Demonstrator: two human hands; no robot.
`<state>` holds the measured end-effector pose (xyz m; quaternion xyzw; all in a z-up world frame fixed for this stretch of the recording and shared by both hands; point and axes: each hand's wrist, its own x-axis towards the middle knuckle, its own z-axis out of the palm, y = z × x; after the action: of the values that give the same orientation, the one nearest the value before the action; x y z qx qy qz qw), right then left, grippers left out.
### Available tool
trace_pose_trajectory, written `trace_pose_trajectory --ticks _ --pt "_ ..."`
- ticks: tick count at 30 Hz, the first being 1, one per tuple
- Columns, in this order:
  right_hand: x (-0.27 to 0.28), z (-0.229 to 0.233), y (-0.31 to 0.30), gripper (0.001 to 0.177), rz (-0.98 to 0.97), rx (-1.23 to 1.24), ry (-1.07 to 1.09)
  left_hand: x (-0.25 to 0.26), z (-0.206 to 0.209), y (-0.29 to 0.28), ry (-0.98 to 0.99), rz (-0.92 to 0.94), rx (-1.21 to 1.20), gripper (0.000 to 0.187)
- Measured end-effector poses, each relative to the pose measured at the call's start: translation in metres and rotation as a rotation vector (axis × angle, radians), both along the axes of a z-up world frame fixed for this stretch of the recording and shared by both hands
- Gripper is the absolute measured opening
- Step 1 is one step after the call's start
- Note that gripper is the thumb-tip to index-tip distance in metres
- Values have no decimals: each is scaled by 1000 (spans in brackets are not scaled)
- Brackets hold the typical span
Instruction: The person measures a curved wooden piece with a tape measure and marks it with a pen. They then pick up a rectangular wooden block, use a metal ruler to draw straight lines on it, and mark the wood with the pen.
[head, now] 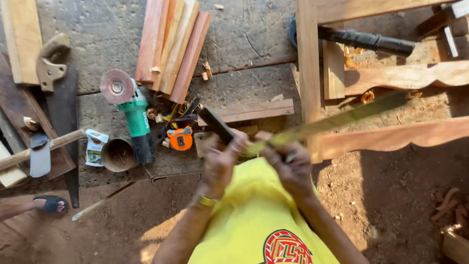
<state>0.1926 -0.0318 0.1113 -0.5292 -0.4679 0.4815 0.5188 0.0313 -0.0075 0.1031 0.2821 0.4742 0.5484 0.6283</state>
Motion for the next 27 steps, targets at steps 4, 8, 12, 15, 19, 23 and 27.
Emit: trace_pose_trajectory --ticks 4,8,12,15,19,23,27 --pt "51 -51 33 10 -317 -197 256 -67 -31 50 223 -111 41 17" --pt "75 -111 68 16 -285 -279 52 -89 -40 95 403 -315 151 17" --pt "67 -128 81 40 -474 -255 156 -89 -56 120 385 -371 151 22" --pt "52 -123 78 35 -526 -223 -35 -90 -68 125 408 -355 120 21" --pt "50 -130 76 30 -573 -188 -217 -91 -65 126 619 -322 33 40" --pt "43 -147 76 27 -564 -167 -443 -80 -52 122 916 -280 47 82" --pt "42 -152 74 29 -569 -165 -501 -60 -29 100 1011 -283 -2 120"
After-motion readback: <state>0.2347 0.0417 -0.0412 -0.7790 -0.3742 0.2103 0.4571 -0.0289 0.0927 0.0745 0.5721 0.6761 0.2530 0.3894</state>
